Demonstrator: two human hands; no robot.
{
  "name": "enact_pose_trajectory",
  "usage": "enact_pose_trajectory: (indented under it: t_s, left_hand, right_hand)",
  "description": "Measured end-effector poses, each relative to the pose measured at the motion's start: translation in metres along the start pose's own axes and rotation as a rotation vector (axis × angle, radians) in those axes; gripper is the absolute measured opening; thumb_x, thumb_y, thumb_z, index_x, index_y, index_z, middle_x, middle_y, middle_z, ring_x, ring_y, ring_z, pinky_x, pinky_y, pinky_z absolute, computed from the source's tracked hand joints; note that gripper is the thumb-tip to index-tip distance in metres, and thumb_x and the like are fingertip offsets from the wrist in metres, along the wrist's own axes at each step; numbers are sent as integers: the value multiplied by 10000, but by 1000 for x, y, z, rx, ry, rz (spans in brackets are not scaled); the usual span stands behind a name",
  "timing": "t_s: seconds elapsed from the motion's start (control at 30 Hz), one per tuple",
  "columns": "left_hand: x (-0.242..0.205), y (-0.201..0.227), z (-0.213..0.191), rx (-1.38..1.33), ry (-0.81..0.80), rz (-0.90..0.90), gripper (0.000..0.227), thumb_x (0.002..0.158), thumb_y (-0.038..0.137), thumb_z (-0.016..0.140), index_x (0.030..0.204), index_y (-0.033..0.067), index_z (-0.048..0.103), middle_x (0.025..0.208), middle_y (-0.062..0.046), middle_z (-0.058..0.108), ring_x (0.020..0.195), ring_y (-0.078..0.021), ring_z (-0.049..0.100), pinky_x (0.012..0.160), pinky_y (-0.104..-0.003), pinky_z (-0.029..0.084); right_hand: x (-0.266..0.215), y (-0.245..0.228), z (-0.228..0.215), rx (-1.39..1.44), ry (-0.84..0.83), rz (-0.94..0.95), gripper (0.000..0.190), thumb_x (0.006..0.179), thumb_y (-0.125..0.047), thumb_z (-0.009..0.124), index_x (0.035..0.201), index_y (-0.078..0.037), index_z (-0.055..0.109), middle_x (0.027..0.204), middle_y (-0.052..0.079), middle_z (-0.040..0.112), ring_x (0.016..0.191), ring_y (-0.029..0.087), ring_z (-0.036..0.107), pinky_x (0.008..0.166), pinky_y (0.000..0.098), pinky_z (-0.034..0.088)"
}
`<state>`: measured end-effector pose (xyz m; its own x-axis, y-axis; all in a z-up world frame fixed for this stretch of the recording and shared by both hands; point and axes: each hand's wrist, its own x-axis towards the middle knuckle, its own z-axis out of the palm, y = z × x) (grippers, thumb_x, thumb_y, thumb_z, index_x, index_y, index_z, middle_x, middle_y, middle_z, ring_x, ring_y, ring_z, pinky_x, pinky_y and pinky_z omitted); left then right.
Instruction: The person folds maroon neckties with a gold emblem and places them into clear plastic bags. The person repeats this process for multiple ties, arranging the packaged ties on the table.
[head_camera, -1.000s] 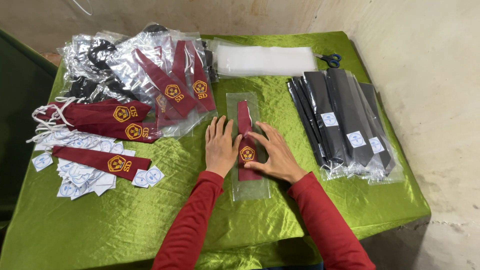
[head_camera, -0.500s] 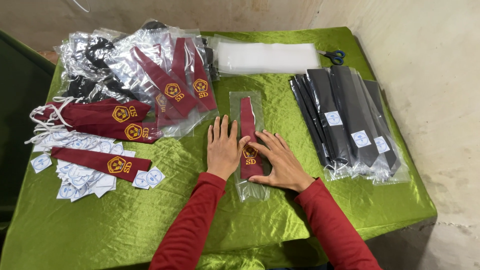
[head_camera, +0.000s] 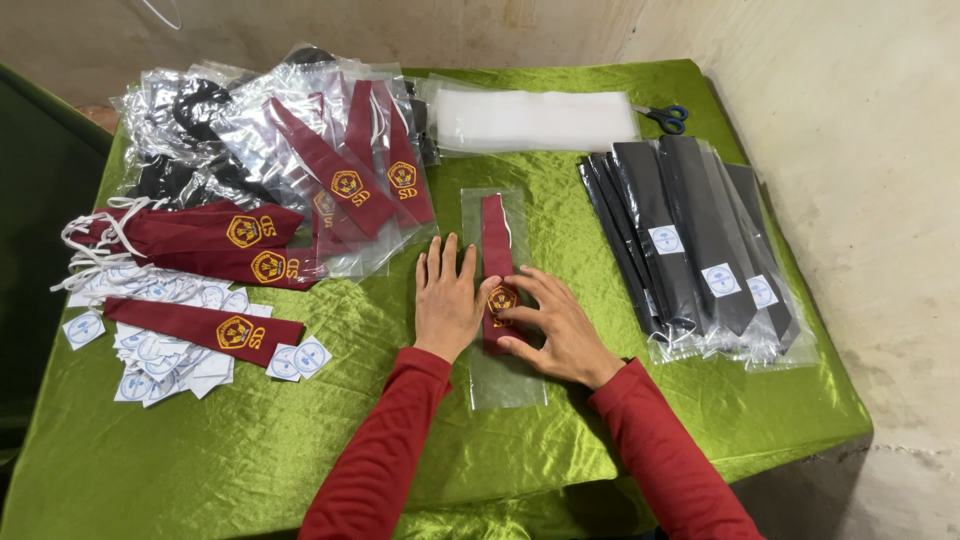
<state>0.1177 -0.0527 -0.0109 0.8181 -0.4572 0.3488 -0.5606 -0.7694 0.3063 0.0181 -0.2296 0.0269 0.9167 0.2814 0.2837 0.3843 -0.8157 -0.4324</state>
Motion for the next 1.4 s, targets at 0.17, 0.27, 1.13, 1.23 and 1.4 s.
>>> enact_pose_trajectory:
  t_s: [0.17,0.27,1.13,1.23,1.4]
  left_hand:
    - [0,1,1,7,-5,-9,628,1010,536,524,1405,50,566,1510,-217,417,1482,-411,312,1192,-574,264]
    - [1,-1,3,10,-6,-11,624,1004,532,539,1405,55,568,1508,-213,422,1480,-407,318,1193,-572,268]
    - [19,28,-21,-1178,29,-418,686,783,-59,698,1449,-18,537,1154,-185,751,872,-137,709,763,-281,588]
    - [44,-1,-46,-1101,171,-402,597,844,-89,616,1432,-5,550,1164,-227,738,959,-270,743,803,-333,599]
    - [96,-123,-11,-935,744,-568,734,894,133,880,1489,96,452,1287,-182,656,1042,-224,721,850,-322,616]
  right_hand:
    - [-1,-1,0,81,101,-90,222,903,-397,735,841,-191,788,1334,91,647,1397,396,489,1127,574,378]
    - [0,0,2,135,162,-81,257,914,-351,730,761,-150,774,1282,96,687,1359,390,529,1093,562,413]
    - [2,8,13,-142,129,103,478,830,-383,817,1194,-107,676,1329,158,602,1321,403,546,1079,551,445]
    - [3,7,9,-79,151,159,414,895,-328,757,1253,-138,671,1340,134,593,1323,380,552,1032,531,485]
    - [4,11,10,-96,212,160,283,947,-308,717,1149,-110,725,1211,129,663,1248,354,619,980,471,519]
